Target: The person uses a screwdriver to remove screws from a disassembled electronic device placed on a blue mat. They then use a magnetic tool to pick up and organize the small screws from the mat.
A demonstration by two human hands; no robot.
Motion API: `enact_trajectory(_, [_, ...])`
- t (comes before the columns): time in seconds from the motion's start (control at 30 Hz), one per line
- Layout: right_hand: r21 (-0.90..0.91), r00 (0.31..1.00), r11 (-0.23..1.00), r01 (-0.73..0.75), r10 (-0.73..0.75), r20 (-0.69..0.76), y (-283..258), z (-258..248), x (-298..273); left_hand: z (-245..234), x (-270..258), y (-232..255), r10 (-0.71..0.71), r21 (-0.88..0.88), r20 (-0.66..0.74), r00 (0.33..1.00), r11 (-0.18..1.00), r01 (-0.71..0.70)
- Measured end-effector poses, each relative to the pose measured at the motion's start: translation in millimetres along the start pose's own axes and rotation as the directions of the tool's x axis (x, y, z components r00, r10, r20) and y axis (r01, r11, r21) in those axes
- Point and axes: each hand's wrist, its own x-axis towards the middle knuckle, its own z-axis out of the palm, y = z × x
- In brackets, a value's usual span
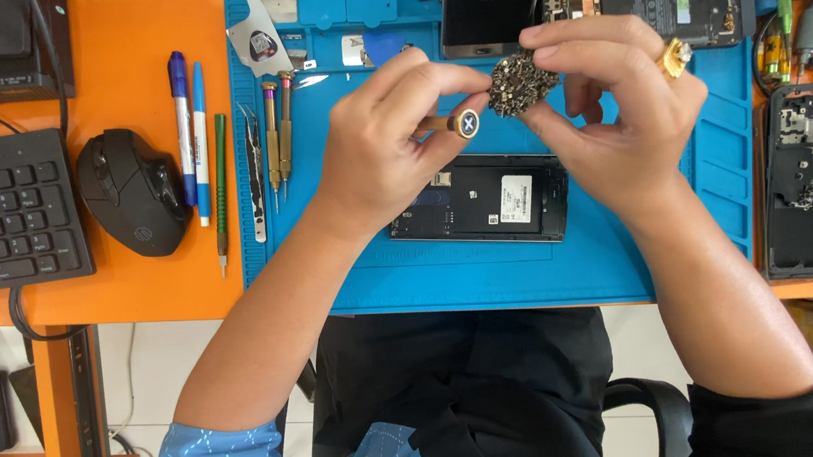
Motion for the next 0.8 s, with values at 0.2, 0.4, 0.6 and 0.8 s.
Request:
enact_trajectory(0.2, [-0.024,0.999,0.998,0.053,-0.053,0.008,1,3,1,4,2,-1,0.123,0.255,-0.049,0.991,0.961,-0.107])
enact_trajectory(0.4, [-0.019,0.999,0.999,0.035,-0.034,0.02,-1,5,0,1,2,1,0.143,0.322,0.01,0.99,0.937,-0.139])
enact_trajectory(0.6, [-0.006,1.0,1.0,-0.008,0.008,0.012,-6,6,2,-1,0,0,-0.023,0.123,0.053,0.998,0.992,0.016])
enact_trajectory(0.8, [-0.016,0.99,0.999,-0.052,0.054,0.133,3,-5,1,-17,5,-12,-0.152,0.238,0.15,0.977,0.965,0.114])
